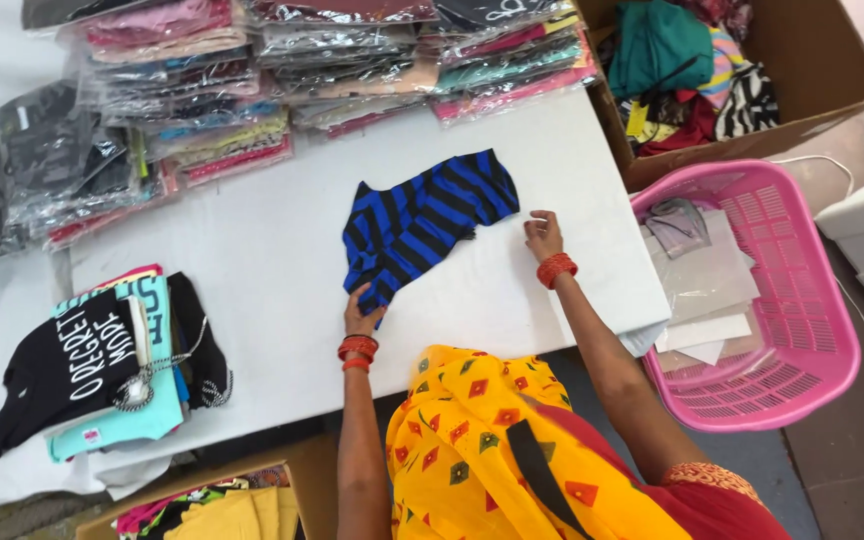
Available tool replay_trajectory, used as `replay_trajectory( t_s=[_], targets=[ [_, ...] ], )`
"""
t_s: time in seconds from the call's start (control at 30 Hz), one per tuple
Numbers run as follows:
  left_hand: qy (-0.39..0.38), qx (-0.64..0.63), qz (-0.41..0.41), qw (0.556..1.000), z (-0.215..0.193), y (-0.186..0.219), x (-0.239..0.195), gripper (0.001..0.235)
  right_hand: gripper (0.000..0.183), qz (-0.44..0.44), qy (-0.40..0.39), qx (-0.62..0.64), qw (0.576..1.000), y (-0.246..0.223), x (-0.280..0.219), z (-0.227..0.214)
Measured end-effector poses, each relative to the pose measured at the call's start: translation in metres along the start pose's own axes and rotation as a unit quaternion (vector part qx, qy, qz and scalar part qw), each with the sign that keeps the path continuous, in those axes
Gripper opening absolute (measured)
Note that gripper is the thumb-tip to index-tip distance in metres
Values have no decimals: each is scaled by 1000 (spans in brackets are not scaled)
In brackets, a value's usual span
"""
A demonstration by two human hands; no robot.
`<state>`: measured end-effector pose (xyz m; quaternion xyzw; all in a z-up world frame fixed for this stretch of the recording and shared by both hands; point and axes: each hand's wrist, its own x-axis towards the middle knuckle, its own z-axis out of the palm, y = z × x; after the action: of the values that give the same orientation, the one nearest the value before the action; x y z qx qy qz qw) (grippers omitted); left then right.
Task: The person folds a navy blue t-shirt on a white table, places it into a clear plastic bag, and stacks it with other packaged items. They then fold a blue and black striped t-shirt and place it on the table.
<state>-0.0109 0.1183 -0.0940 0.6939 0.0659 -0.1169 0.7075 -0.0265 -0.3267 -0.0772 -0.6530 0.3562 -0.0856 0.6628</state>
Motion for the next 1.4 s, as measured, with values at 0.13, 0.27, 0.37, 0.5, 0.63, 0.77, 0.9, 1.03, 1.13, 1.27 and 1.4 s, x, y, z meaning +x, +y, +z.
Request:
replay_trajectory(
  t_s=[0.13,0.27,0.37,0.5,0.63,0.77,0.9,1.03,1.13,1.27,1.4],
  targets=[
    [22,143,69,987,9,10,-3,62,44,-251,-17,-239,938,-15,8,44],
    [37,214,124,968,5,31,-4,56,58,-369,12,-396,841,-37,29,81],
    [49,123,53,990,12,82,-18,49,63,-326,-17,-443,835,-49,49,94],
    [61,23,-44,997,-1,75,-15,41,66,-196,-85,-474,854,-79,49,106],
    [55,14,-36,998,-21,20,-5,38,73,-196,-78,-517,830,-72,64,120],
    [36,14,-77,996,-25,4,-5,49,84,-190,-98,-461,861,-69,84,130],
    [23,31,-126,991,-20,28,-15,58,86,-123,-150,-395,898,-65,83,132],
    [-7,88,-134,987,-28,33,-8,55,64,-123,-193,-412,882,-56,83,129],
    [-26,126,-134,983,-28,42,-3,50,48,-142,-190,-436,868,-66,67,122],
    [-42,174,-157,971,-21,68,-7,45,60,-169,-147,-438,871,-82,49,122],
    [-63,135,-191,970,-14,93,-16,43,81,-154,-156,-414,884,-81,49,123]
  ],
)
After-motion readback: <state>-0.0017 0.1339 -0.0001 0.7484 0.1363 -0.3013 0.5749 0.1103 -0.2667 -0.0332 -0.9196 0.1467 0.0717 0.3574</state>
